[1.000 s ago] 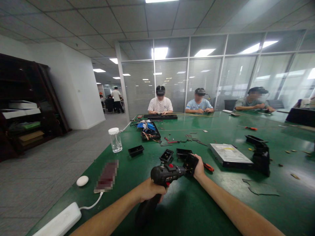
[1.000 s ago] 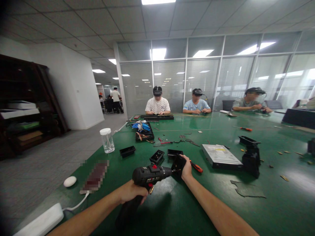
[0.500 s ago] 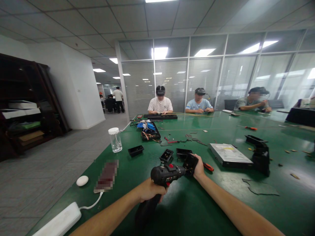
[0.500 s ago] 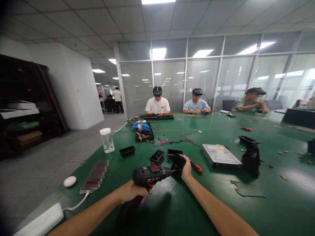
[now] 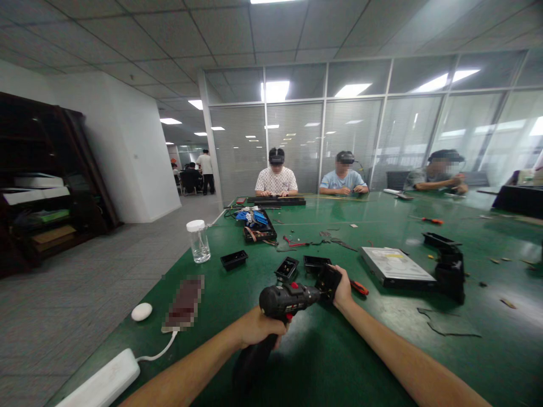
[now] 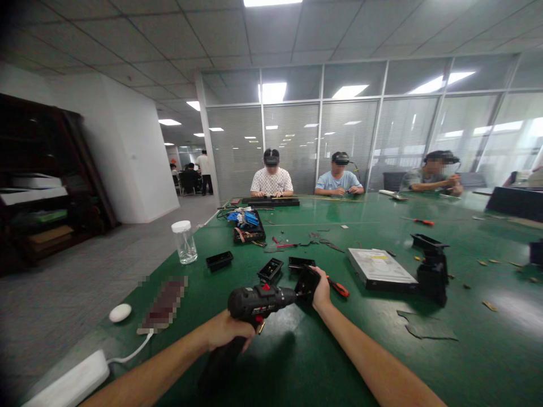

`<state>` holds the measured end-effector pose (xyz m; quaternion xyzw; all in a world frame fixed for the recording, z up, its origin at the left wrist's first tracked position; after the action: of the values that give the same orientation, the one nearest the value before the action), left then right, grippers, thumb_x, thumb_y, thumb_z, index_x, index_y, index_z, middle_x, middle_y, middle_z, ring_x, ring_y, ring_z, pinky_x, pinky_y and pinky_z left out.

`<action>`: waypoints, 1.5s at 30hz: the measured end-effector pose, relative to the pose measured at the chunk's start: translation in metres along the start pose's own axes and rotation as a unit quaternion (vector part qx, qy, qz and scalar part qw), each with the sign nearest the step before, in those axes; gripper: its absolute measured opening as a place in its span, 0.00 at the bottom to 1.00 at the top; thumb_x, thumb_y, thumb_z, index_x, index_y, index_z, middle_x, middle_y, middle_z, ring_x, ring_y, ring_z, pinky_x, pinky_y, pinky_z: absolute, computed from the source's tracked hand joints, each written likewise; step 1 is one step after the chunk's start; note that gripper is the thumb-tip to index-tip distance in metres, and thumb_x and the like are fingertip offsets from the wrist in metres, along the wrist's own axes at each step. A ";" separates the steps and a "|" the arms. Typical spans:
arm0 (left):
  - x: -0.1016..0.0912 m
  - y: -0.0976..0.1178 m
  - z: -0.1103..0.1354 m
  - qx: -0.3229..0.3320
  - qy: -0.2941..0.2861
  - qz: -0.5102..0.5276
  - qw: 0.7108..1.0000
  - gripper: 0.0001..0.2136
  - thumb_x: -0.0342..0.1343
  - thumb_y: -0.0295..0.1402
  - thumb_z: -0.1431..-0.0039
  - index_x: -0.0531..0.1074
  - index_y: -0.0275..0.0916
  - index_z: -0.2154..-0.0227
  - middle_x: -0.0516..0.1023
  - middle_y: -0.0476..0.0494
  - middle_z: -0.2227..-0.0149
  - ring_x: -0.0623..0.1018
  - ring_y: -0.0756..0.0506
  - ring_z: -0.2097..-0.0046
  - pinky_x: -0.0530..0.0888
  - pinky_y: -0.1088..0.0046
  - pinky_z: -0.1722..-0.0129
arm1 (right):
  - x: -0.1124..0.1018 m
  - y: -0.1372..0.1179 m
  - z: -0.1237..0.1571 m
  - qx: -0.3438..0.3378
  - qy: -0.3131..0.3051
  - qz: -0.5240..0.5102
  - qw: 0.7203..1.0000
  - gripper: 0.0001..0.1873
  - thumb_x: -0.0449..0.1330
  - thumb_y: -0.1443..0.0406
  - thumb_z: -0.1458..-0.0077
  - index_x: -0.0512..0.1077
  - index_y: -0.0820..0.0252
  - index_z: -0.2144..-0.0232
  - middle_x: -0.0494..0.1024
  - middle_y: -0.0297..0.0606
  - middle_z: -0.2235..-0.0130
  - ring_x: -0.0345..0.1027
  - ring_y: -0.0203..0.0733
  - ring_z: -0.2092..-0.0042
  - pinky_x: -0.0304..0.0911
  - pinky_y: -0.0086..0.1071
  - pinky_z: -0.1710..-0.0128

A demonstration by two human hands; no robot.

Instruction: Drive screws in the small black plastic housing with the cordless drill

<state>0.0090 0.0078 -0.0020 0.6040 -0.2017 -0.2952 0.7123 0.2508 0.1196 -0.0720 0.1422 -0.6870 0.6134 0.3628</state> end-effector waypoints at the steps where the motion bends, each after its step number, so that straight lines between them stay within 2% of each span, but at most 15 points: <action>1: 0.000 0.000 0.000 -0.002 0.000 0.003 1.000 0.07 0.48 0.24 0.64 0.67 0.34 0.77 0.64 0.53 0.84 0.65 0.52 0.81 0.62 0.76 0.80 | 0.001 -0.001 0.001 -0.001 -0.002 0.001 1.000 0.12 0.55 0.56 0.60 0.70 0.56 0.76 0.73 0.30 0.78 0.67 0.41 0.75 0.61 0.34 0.73; 10: 0.002 0.007 0.003 0.000 0.000 0.004 1.000 0.07 0.48 0.24 0.63 0.67 0.34 0.76 0.65 0.53 0.84 0.66 0.52 0.82 0.62 0.76 0.80 | -0.006 0.004 -0.006 0.001 0.004 -0.009 1.000 0.11 0.54 0.56 0.59 0.71 0.56 0.75 0.74 0.30 0.78 0.67 0.41 0.75 0.61 0.34 0.75; 17: 0.001 0.003 0.002 0.009 -0.002 0.007 1.000 0.08 0.48 0.24 0.63 0.67 0.34 0.76 0.65 0.53 0.83 0.66 0.52 0.81 0.63 0.76 0.79 | -0.012 0.010 -0.016 0.026 0.004 -0.027 0.999 0.12 0.54 0.57 0.59 0.71 0.57 0.75 0.73 0.30 0.77 0.67 0.40 0.74 0.61 0.33 0.74; 24: 0.000 0.003 0.001 0.003 -0.005 -0.001 1.000 0.07 0.49 0.24 0.63 0.68 0.34 0.76 0.65 0.53 0.83 0.66 0.52 0.81 0.62 0.76 0.80 | -0.010 0.008 -0.014 0.020 -0.004 -0.018 1.000 0.11 0.54 0.57 0.59 0.70 0.56 0.75 0.73 0.30 0.77 0.67 0.40 0.74 0.61 0.33 0.74; 33: 0.001 0.005 0.003 -0.003 0.019 -0.002 1.000 0.06 0.48 0.24 0.64 0.67 0.34 0.78 0.64 0.53 0.85 0.65 0.52 0.82 0.62 0.76 0.80 | -0.014 0.011 -0.017 0.031 0.003 -0.030 0.999 0.11 0.54 0.58 0.59 0.70 0.56 0.75 0.73 0.29 0.77 0.67 0.39 0.75 0.61 0.33 0.75; 45: 0.001 0.004 0.002 -0.003 -0.003 0.007 1.000 0.07 0.48 0.24 0.63 0.67 0.34 0.76 0.65 0.53 0.84 0.66 0.52 0.81 0.63 0.76 0.80 | -0.013 0.010 -0.016 0.028 0.002 -0.025 0.999 0.10 0.55 0.58 0.59 0.70 0.57 0.75 0.73 0.29 0.77 0.66 0.39 0.75 0.61 0.32 0.76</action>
<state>0.0091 0.0063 0.0020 0.5997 -0.2078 -0.2926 0.7152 0.2583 0.1335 -0.0884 0.1688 -0.6650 0.6233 0.3752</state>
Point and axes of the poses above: each hand's wrist, its own z-axis away from the middle knuckle, its own x-axis out of the palm, y = z × x, the point moved 1 cm from there along -z, towards the middle knuckle
